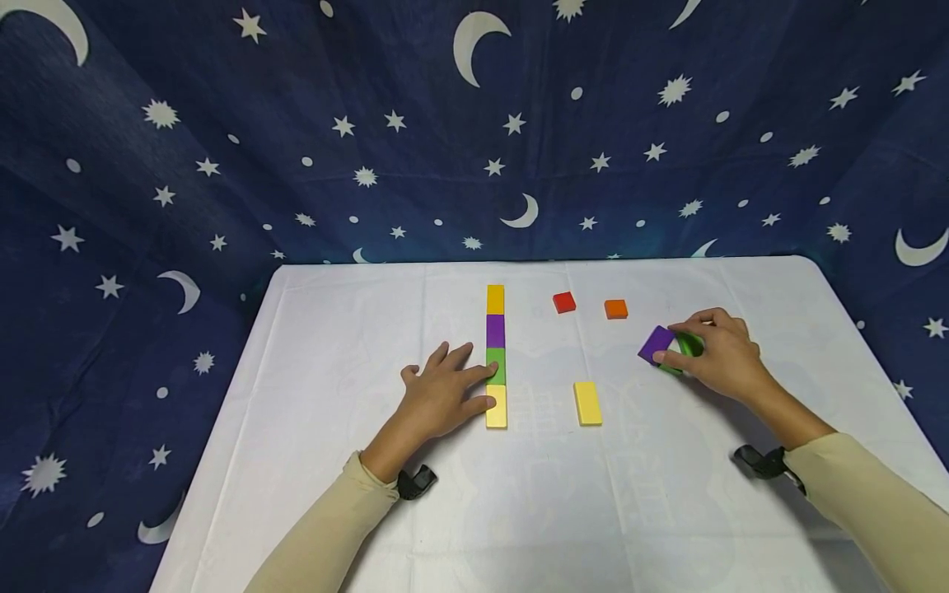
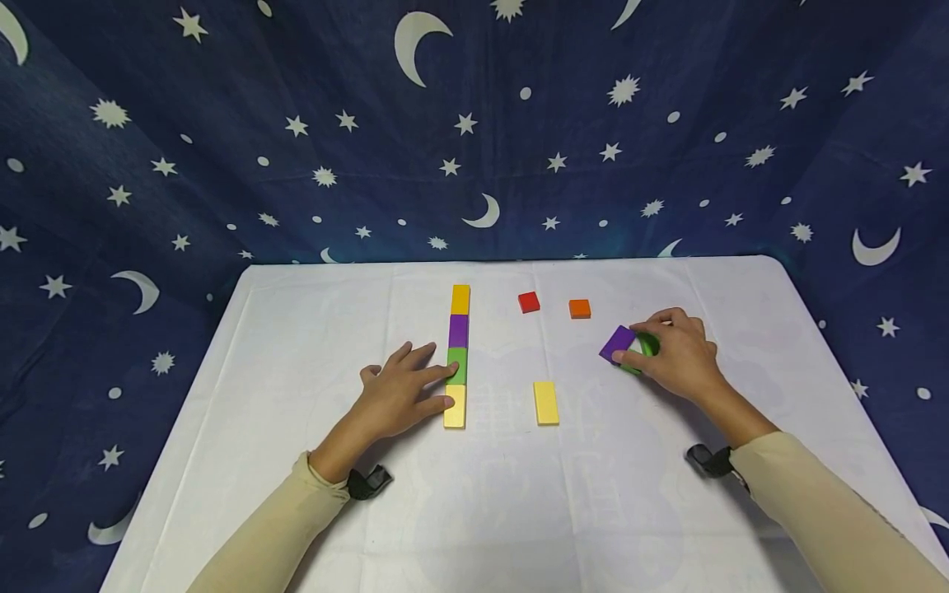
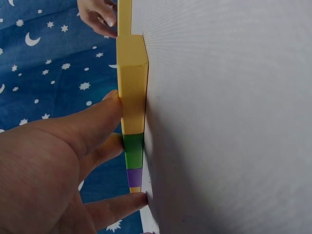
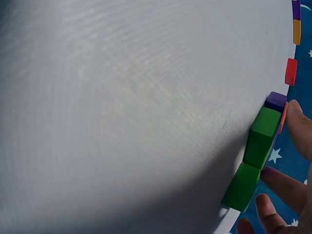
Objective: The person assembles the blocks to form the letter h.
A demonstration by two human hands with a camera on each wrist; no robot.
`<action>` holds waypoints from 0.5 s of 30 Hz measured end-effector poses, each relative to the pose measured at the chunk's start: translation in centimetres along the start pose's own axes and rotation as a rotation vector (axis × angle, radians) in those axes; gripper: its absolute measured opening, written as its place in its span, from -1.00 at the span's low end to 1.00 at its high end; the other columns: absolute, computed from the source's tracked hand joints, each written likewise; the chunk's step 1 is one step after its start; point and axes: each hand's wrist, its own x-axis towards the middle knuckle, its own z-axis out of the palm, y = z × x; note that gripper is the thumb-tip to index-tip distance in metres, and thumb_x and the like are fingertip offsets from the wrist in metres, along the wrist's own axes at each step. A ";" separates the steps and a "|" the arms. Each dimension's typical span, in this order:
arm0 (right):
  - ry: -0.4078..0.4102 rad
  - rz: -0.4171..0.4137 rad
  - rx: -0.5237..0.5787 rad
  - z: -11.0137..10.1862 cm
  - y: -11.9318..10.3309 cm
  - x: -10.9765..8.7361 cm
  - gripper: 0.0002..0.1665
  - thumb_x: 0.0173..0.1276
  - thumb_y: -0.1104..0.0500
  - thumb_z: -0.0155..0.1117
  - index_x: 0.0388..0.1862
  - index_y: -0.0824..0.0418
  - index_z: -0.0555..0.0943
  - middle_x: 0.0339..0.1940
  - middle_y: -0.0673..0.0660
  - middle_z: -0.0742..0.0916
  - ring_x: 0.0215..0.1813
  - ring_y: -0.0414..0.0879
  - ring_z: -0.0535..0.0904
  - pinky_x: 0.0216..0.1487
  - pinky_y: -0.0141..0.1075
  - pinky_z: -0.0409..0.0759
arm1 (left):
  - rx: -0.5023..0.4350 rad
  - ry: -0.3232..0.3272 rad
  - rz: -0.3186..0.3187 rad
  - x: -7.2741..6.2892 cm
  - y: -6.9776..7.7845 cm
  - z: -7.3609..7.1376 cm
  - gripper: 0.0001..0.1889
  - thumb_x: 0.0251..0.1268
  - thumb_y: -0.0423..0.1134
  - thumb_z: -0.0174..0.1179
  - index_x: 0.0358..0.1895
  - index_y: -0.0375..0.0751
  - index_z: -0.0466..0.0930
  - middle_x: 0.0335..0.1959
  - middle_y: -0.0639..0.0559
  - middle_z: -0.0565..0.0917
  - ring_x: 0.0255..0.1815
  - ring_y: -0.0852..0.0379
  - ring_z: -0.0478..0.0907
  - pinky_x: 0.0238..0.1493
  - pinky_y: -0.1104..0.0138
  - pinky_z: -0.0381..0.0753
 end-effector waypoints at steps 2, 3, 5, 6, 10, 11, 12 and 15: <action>0.001 -0.004 -0.002 0.1 0.0 0.0 -0.13 0.22 -0.26 0.49 0.29 0.32 0.60 0.24 0.44 0.42 0.25 0.46 0.25 -0.08 0.30 0.35 | 0.000 0.000 0.000 0.0 0.0 0.0 -0.42 0.34 0.26 0.24 0.42 0.39 0.47 0.59 -0.06 0.30 0.63 -0.29 0.11 0.23 -0.48 0.16; 0.002 -0.005 -0.002 0.2 0.0 0.1 -0.14 0.22 -0.26 0.49 0.28 0.32 0.60 0.23 0.43 0.42 0.25 0.45 0.25 -0.10 0.28 0.34 | 0.000 -0.001 0.000 0.0 0.0 0.0 -0.42 0.34 0.26 0.24 0.43 0.39 0.47 0.59 -0.06 0.30 0.63 -0.30 0.11 0.22 -0.48 0.16; 0.007 -0.005 -0.001 0.3 0.0 0.1 -0.14 0.21 -0.25 0.50 0.27 0.33 0.61 0.23 0.42 0.43 0.25 0.43 0.25 -0.12 0.25 0.32 | 0.000 -0.001 0.000 0.0 0.0 -0.1 -0.42 0.35 0.26 0.24 0.42 0.39 0.47 0.59 -0.06 0.30 0.63 -0.30 0.11 0.22 -0.49 0.16; 0.011 -0.007 -0.001 0.3 0.0 0.1 -0.14 0.21 -0.26 0.50 0.26 0.33 0.61 0.23 0.43 0.43 0.25 0.44 0.24 -0.12 0.25 0.31 | 0.000 -0.001 0.000 0.0 0.0 -0.1 -0.42 0.35 0.27 0.24 0.42 0.39 0.47 0.59 -0.06 0.30 0.63 -0.30 0.11 0.22 -0.49 0.16; 0.043 -0.015 -0.001 0.4 -0.1 0.1 -0.16 0.16 -0.24 0.55 0.21 0.33 0.63 0.24 0.43 0.45 0.26 0.44 0.23 -0.10 0.26 0.27 | 0.000 0.000 0.001 -0.1 0.1 -0.1 -0.42 0.35 0.26 0.24 0.42 0.39 0.48 0.59 -0.06 0.30 0.62 -0.30 0.12 0.22 -0.49 0.16; 0.053 -0.020 -0.002 0.4 -0.1 0.1 -0.17 0.14 -0.24 0.57 0.19 0.32 0.63 0.24 0.43 0.46 0.27 0.44 0.23 -0.09 0.28 0.27 | 0.000 0.001 0.002 -0.1 0.0 -0.1 -0.42 0.35 0.26 0.24 0.42 0.39 0.48 0.59 -0.06 0.31 0.62 -0.30 0.12 0.22 -0.49 0.16; 0.063 -0.025 -0.003 0.4 -0.2 0.1 -0.17 0.12 -0.23 0.58 0.18 0.32 0.63 0.25 0.43 0.47 0.27 0.44 0.23 -0.07 0.29 0.26 | 0.000 0.000 0.001 -0.1 0.0 -0.1 -0.42 0.35 0.26 0.24 0.42 0.39 0.48 0.59 -0.06 0.31 0.62 -0.30 0.12 0.22 -0.49 0.16; 0.090 -0.045 -0.009 0.3 -0.4 0.1 -0.14 0.07 -0.21 0.63 0.18 0.32 0.62 0.29 0.44 0.51 0.30 0.43 0.23 -0.02 0.33 0.24 | -0.001 0.001 0.000 -0.1 0.0 0.0 -0.42 0.35 0.26 0.25 0.42 0.40 0.47 0.59 -0.06 0.30 0.63 -0.30 0.12 0.22 -0.49 0.16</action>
